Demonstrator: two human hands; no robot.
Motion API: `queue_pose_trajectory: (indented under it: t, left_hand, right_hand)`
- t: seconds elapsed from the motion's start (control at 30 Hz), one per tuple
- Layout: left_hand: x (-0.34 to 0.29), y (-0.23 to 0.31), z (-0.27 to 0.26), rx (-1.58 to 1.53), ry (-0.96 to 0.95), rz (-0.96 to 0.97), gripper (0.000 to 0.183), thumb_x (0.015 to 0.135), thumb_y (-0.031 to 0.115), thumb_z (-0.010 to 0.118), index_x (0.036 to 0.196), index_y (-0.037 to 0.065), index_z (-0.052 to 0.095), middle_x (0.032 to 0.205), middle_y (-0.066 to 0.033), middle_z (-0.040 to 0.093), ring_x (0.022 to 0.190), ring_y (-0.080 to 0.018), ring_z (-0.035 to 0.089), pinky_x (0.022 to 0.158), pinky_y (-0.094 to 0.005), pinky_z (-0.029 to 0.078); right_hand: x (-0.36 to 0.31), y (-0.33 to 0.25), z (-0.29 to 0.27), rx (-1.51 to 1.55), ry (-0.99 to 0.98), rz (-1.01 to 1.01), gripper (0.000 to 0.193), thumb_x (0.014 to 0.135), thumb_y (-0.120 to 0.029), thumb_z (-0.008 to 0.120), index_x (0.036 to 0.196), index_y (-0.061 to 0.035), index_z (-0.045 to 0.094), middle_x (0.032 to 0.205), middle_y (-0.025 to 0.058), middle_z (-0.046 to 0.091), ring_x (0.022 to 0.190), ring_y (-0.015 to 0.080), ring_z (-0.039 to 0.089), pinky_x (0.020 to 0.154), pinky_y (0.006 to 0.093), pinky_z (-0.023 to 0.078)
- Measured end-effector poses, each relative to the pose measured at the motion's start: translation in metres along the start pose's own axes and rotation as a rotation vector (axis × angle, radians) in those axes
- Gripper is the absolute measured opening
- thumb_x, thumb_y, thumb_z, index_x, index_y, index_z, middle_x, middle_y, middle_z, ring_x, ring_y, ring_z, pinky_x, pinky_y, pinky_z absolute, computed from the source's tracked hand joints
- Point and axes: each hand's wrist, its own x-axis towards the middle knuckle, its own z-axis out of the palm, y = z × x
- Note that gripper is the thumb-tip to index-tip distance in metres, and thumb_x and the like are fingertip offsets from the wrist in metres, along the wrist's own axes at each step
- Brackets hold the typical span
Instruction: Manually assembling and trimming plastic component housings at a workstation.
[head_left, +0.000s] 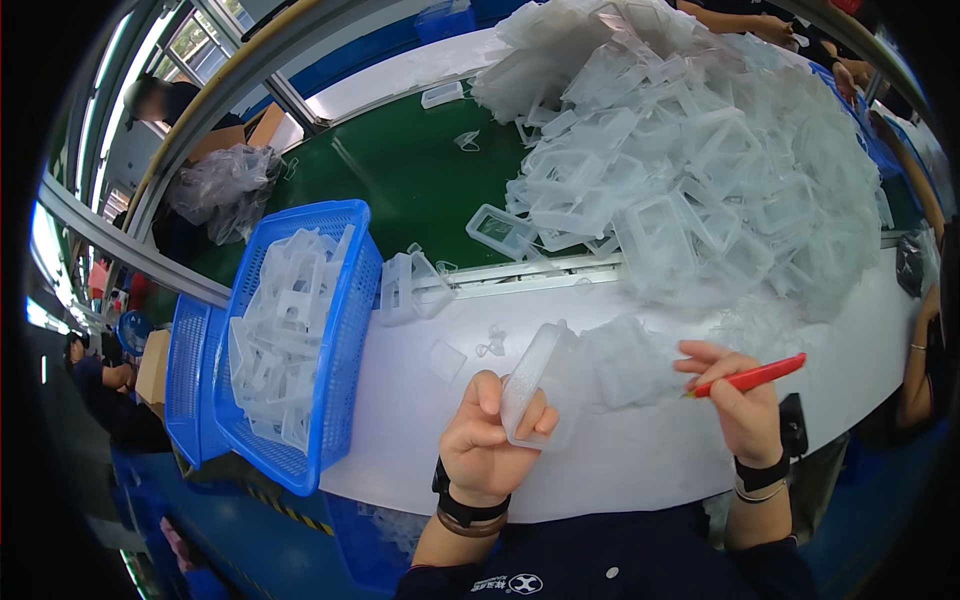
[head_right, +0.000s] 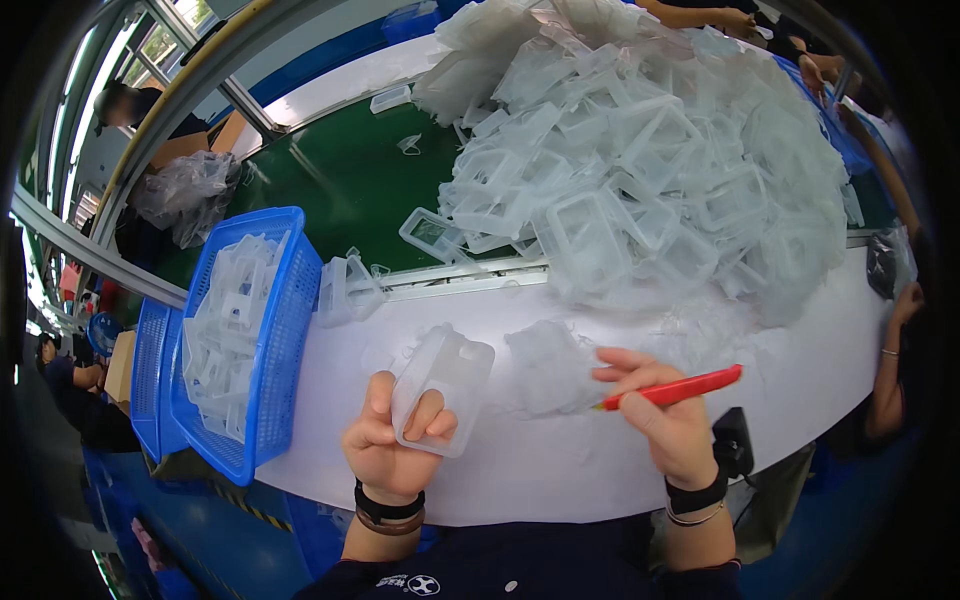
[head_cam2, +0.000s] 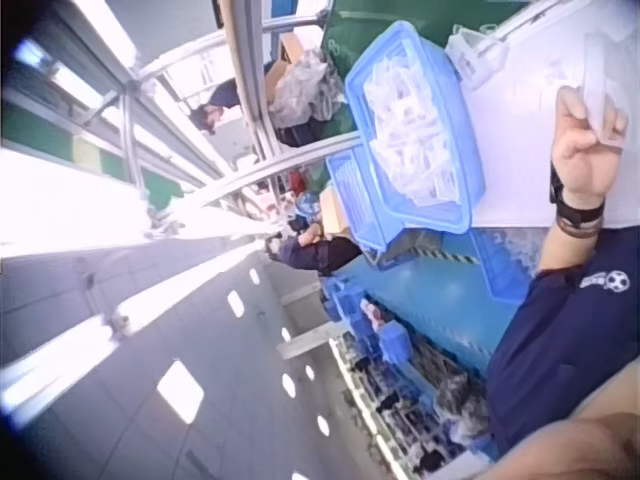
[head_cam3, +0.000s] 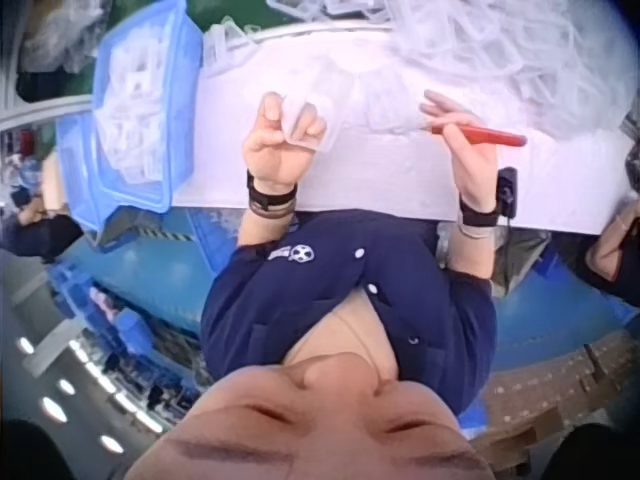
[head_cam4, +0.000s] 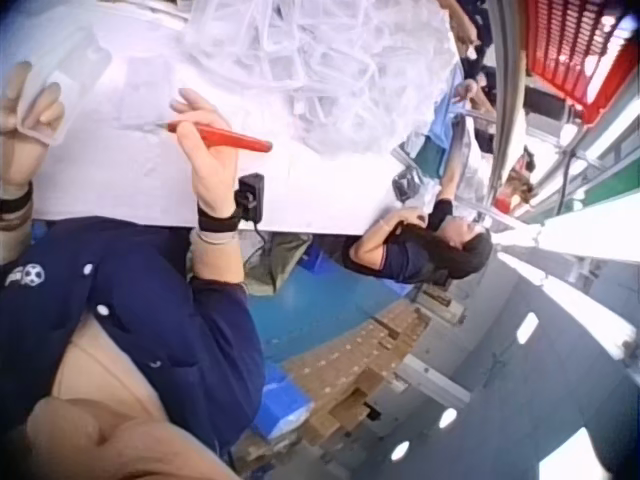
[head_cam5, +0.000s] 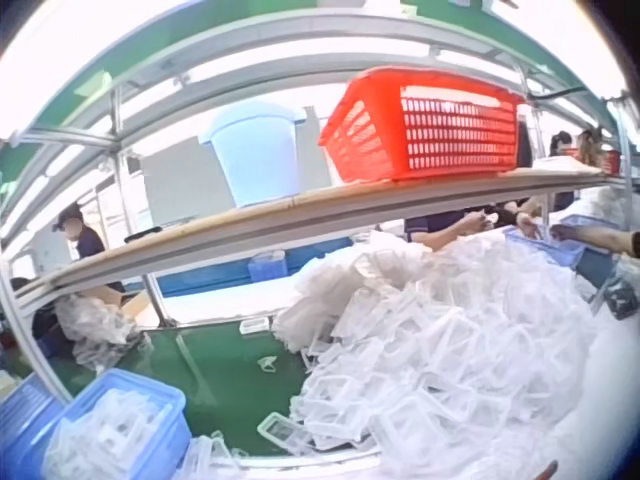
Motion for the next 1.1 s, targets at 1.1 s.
queue_pose_trajectory:
  t: [1.1]
  left_hand:
    - [-0.015, -0.024, 0.021, 0.708, 0.196, -0.147, 0.038, 0.076, -0.01, 0.054, 0.112, -0.002, 0.044, 0.103, -0.0117, 0.053, 0.091, -0.0149, 0.055, 0.075, -0.0245, 0.047]
  right_hand:
    - [0.017, -0.007, 0.056, -0.466, -0.204, -0.461, 0.009, 0.071, -0.008, 0.068, 0.076, -0.0063, 0.061, 0.075, 0.0044, 0.059, 0.067, 0.0193, 0.053, 0.061, 0.0285, 0.04]
